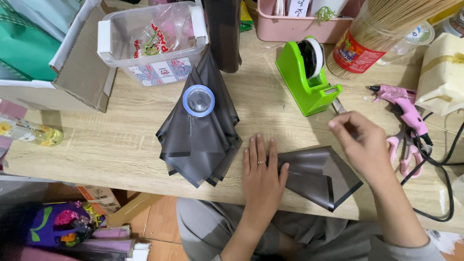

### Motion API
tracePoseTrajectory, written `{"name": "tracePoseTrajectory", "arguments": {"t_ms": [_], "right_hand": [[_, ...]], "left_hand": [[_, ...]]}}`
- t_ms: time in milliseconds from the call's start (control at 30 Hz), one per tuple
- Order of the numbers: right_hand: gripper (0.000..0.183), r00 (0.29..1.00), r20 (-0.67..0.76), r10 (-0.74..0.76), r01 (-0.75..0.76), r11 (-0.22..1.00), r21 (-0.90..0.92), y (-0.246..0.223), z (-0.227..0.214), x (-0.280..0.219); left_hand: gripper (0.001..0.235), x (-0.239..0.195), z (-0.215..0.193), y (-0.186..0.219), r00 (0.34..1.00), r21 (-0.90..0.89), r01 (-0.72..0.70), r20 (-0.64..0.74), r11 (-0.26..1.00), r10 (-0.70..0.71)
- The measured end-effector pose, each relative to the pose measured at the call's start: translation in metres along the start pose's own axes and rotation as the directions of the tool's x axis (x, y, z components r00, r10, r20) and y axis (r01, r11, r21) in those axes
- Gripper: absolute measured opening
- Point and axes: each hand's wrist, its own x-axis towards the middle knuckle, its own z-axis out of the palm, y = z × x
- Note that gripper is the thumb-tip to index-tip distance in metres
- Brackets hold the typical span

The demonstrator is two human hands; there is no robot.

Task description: The person folds a sheet of dark brown wrapping paper and secures it with tape. They then wrap the paper around a bouquet of red roses, adjusting and taping the base to secure the wrapping.

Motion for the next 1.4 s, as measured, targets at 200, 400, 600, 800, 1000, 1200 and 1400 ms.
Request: {"name": "tracePoseTrajectory", "arguments": {"t_ms": [200,400,600,800,1000,1200,1400], "right_hand": [[0.013,0.935,0.35,-0.064,0.051,0.998,0.047,0.0,0.03,-0.033],[0.062,0.837,0.547,-0.001,-0.057,0.994,0.09,0.006,0.041,-0.038],[0.054,0.827,0.561,0.02,-0.014,1.0,-0.016,0.003,0.045,-0.039],[0.057,0.842,0.528,0.107,0.076,0.947,-0.313,-0.012,0.053,-0.046],[0.08,0.946,0.242,-0.214,0.321,0.712,-0.624,0.03,0.059,-0.055],[0.076,0.983,0.169,-0.074,0.138,0.903,-0.407,0.028,0.047,-0.07],[0.083,0.985,0.144,-0.1,0.153,0.887,-0.435,0.018,0.048,-0.066]], "left_hand": [[0.06,0.0,0.0,0.0,1.0,-0.009,0.004,-0.016,1.0,-0.004],[0.059,0.0,-0.003,0.001,1.0,0.006,0.003,0.029,1.0,-0.003],[0.058,0.001,-0.004,0.002,0.999,0.022,0.005,0.037,1.0,-0.006],[0.058,0.0,-0.001,0.001,0.999,0.012,0.015,0.05,1.0,-0.016],[0.056,0.0,-0.003,0.001,0.999,0.03,0.006,0.038,1.0,-0.007],[0.057,-0.001,0.0,0.006,0.996,-0.146,0.06,0.069,0.987,-0.05],[0.058,-0.004,0.005,0.006,0.997,-0.106,0.055,0.068,0.993,-0.048]]}}
